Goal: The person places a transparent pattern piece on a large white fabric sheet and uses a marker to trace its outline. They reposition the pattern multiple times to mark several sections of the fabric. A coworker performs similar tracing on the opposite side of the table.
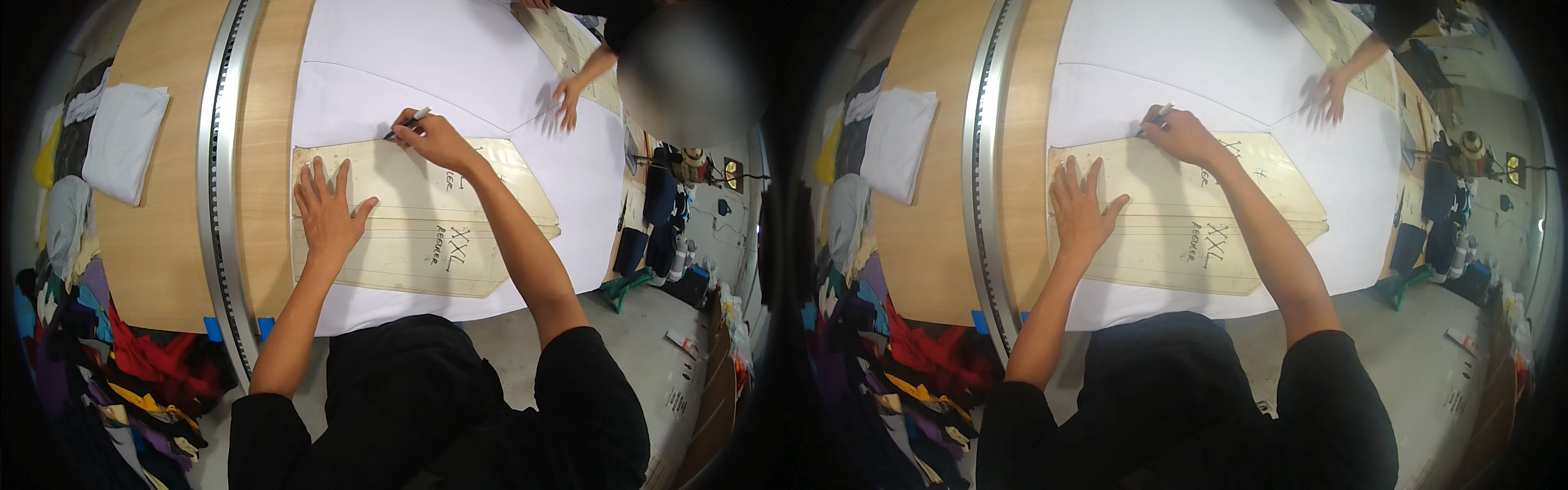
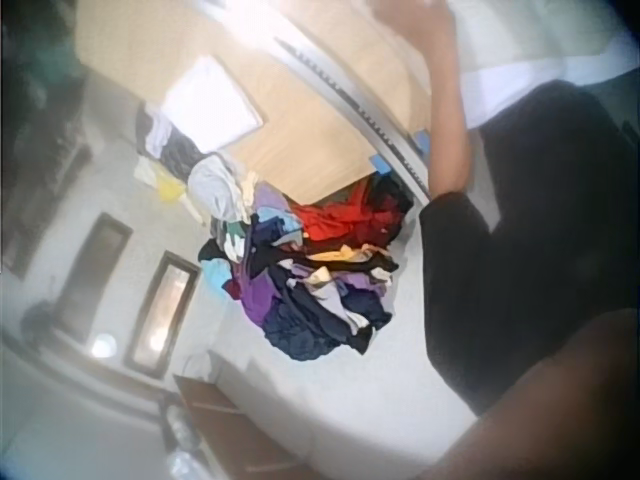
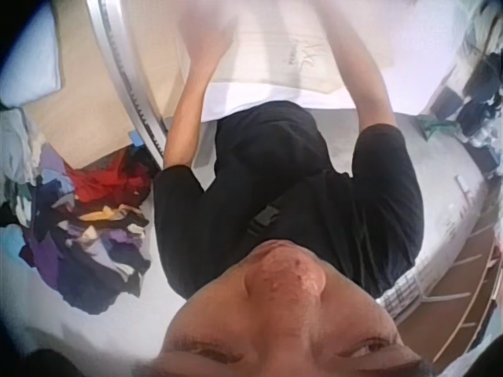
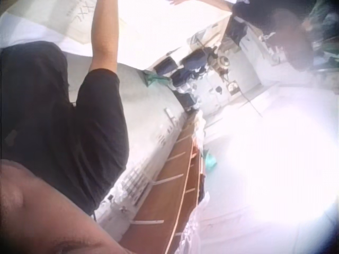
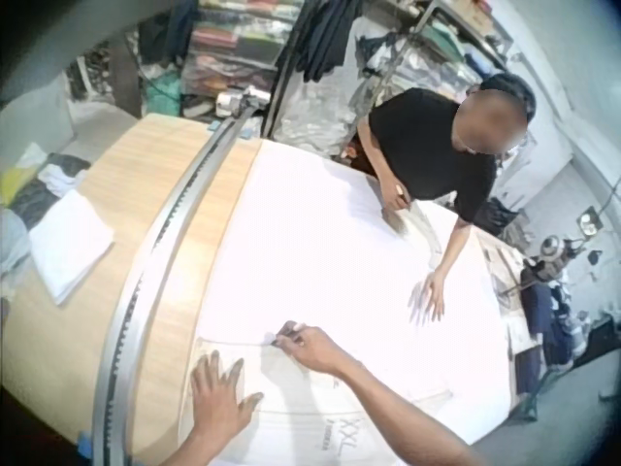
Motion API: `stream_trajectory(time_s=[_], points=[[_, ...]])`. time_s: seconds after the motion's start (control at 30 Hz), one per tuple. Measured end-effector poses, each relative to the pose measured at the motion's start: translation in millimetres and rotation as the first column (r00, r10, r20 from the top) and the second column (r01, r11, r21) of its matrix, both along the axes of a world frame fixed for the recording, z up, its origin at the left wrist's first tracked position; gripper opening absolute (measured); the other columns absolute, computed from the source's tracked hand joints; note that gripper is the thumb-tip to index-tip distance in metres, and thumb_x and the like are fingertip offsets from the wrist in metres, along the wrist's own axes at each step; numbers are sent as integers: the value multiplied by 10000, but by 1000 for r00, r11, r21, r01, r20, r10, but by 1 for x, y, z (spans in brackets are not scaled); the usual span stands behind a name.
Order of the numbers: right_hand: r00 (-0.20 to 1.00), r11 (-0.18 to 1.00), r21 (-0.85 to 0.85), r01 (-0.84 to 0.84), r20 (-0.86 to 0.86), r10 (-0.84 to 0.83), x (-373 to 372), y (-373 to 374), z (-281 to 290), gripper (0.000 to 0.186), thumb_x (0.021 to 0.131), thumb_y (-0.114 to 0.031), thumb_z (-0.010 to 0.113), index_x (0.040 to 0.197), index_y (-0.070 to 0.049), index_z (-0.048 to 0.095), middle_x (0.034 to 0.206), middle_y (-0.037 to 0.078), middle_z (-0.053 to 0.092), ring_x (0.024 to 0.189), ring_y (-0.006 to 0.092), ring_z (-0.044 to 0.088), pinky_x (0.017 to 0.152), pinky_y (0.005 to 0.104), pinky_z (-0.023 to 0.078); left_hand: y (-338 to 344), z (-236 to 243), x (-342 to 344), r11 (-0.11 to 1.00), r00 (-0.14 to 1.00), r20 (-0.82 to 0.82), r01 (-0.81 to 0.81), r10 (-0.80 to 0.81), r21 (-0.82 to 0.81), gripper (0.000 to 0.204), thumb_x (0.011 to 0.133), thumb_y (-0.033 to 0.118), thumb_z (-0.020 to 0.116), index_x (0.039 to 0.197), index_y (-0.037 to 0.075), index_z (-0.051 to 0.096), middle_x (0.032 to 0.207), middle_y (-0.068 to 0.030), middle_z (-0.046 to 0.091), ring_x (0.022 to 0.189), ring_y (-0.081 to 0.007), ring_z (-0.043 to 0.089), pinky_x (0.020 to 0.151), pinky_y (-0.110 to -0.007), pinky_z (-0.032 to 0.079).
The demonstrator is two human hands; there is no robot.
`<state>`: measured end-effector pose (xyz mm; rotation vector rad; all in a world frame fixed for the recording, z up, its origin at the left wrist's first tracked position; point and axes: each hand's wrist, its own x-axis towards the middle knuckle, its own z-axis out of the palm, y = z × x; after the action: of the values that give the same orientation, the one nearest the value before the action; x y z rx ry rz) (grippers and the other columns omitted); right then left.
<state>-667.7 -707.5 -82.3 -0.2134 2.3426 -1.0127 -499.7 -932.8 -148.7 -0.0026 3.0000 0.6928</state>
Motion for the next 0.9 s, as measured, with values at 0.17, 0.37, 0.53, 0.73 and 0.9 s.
stream_trajectory(time_s=[0.17, 0.37, 0.53, 0.73, 0.9], points=[[987, 989, -10, 147, 73, -146, -3, 59, 3, 267, 1169, -272, 634, 1184, -19, 719, 998, 70, 776, 951, 166, 730, 931, 345, 592, 10, -1, -1, 998, 997, 75, -21, 25, -53, 1024, 978, 765, 732, 1765, 175, 447, 1839, -307, 217, 1695, -558, 165, 1366, -731, 144], [978, 976, 76, 203, 40, -207, -12, 142, -16, 272, 1163, -274, 640, 1107, -13, 691, 982, 57, 740, 955, 155, 718, 935, 342, 601, 12, -5, 0, 999, 998, 60, -25, 28, -43, 1062, 952, 787, 745, 1772, 187, 433, 1852, -281, 203, 1712, -524, 126, 1365, -730, 132], [962, 955, 115, 273, -15, -273, -14, 176, -6, 290, 1145, -285, 631, 1106, -7, 706, 944, 70, 741, 947, 182, 721, 937, 367, 586, 11, -10, 2, 998, 997, 67, -29, 33, -59, 1065, 949, 812, 729, 1780, 215, 432, 1871, -261, 159, 1721, -509, 100, 1371, -726, 123], [918, 918, 16, 397, -15, -397, -9, 222, -16, 229, 1153, -213, 627, 1132, 8, 684, 957, 70, 732, 916, 171, 727, 938, 351, 615, 12, -5, 2, 999, 995, 96, -38, 42, -38, 1080, 945, 797, 751, 1793, 228, 401, 1883, -234, 148, 1739, -478, 66, 1381, -715, 101], [871, 869, -65, 491, 12, -491, -9, 241, -21, 183, 1151, -177, 626, 1124, -2, 671, 936, 76, 732, 901, 178, 739, 929, 346, 641, 10, -6, 2, 998, 995, 85, -45, 49, -38, 1089, 937, 781, 774, 1797, 233, 392, 1891, -222, 138, 1747, -468, 54, 1388, -703, 86]])
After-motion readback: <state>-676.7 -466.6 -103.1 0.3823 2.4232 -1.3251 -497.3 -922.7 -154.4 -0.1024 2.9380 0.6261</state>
